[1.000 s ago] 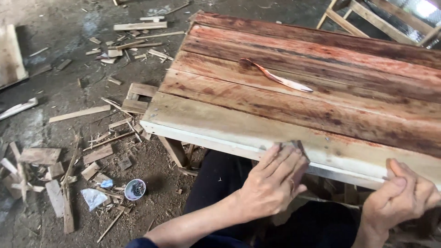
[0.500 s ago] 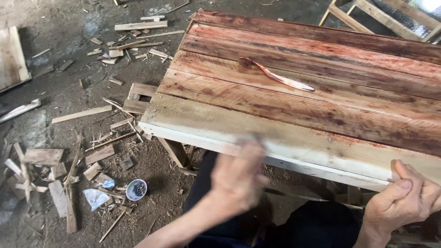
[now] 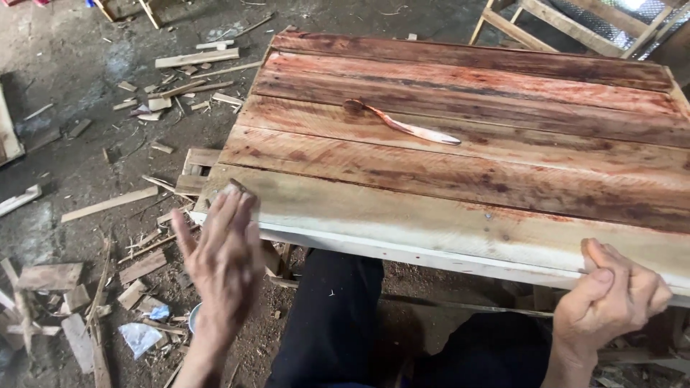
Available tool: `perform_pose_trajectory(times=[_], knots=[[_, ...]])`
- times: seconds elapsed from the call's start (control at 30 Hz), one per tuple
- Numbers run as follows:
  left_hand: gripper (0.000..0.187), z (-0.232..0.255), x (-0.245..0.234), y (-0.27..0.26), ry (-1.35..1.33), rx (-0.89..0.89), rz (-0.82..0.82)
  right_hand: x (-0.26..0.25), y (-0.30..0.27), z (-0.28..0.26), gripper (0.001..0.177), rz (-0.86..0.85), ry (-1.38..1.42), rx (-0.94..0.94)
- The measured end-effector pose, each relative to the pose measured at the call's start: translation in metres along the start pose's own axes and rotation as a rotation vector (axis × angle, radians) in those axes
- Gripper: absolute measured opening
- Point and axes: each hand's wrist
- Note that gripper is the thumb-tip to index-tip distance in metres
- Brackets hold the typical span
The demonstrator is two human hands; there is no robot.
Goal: Sanding the edges of a wooden tabletop and applying a reddish stain with a brush.
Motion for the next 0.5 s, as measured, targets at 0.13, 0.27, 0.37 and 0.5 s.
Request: perform_pose_trajectory(times=[0.13,0.27,0.37,0.5], knots=[[0.036,0.03,0.05,0.019,0.192,0.129,-0.148,-0.002,0.004,-0.004,0.049,-0.002,0.026,-0.002],[0.012,0.135,0.066,0.048,-0.319,0.169,-0.08,0.0,0.004,-0.003,0.044,-0.011,-0.013,0.01],[0.037,0.137,0.075,0.033,-0.316,0.301,-0.347,-0.003,0.006,-0.006,0.044,-0.032,0.005,0.033],[0.035,0.097,0.043,0.047,-0.431,0.377,-0.375,-0.005,0.009,-0.001,0.043,-0.039,-0.003,0.009]])
Point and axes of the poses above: each hand's wrist, its own y-axis towards the middle knuckle, its own x-axis out of the palm, z = x × y, and after that the axes turned 13 degrees about -y, right-handed
